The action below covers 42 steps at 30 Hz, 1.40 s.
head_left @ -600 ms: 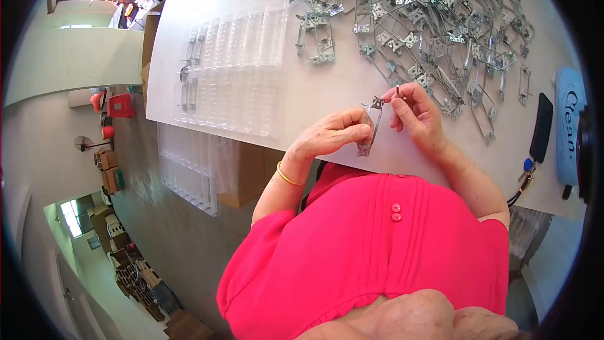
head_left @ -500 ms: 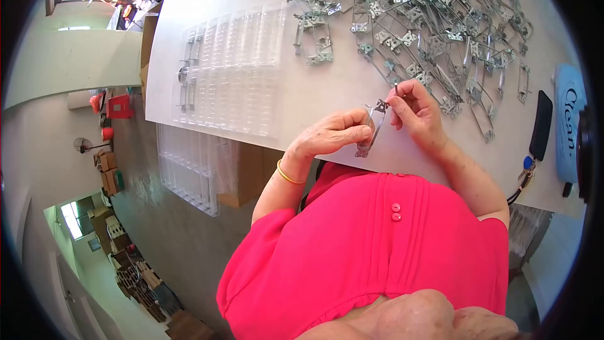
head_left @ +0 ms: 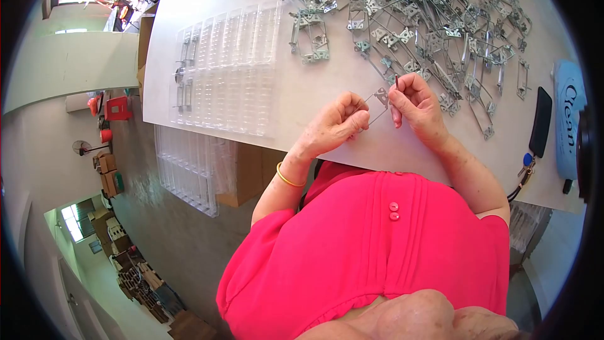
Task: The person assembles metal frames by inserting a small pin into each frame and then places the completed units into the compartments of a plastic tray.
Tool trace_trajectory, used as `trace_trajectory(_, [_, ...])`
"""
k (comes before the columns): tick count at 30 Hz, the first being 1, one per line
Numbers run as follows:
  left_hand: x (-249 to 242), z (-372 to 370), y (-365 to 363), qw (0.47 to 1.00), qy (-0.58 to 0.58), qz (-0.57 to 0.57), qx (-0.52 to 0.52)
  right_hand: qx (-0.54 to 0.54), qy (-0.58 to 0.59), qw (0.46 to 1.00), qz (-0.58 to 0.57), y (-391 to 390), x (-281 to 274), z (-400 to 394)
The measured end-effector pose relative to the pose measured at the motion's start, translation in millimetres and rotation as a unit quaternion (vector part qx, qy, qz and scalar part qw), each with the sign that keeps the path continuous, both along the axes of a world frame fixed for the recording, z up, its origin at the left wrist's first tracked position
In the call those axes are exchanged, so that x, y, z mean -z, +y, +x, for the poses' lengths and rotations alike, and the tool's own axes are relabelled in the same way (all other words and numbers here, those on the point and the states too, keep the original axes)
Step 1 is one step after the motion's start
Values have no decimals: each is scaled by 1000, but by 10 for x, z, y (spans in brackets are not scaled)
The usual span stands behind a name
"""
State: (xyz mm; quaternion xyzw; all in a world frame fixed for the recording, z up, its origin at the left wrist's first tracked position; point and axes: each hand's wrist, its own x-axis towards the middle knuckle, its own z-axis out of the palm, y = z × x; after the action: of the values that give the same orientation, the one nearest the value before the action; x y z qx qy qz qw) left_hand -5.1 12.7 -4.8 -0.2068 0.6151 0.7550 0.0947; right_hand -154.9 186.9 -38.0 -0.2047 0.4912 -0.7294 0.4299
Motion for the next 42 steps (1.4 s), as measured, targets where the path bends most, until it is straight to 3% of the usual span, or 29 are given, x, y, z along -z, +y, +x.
trace_trajectory(2, [8,27,65,989,49,-140,15,13,-14,1000,-2,-4,-5,9])
trace_trajectory(3, [-29,26,107,989,49,-140,14,12,-13,1000,-2,-2,-1,3])
trace_trajectory(6, [-87,-4,222,907,130,-401,-9,2,-14,1000,1,2,2,-6])
trace_trajectory(7, [-74,-7,232,907,130,-401,-9,5,-16,1000,3,-1,-10,0])
trace_trajectory(9, [-61,-12,242,843,157,-515,-2,7,-17,1000,5,-5,-31,11])
trace_trajectory(18, [29,96,183,803,186,-564,-53,16,51,998,12,53,-40,65])
trace_trajectory(23, [-32,127,224,815,151,-555,-70,-72,101,991,47,96,-52,130])
trace_trajectory(28, [-52,139,278,812,151,-562,-49,-87,116,987,72,95,-123,154])
trace_trajectory(42, [-78,149,260,713,207,-670,-3,-106,147,977,114,103,-148,123])
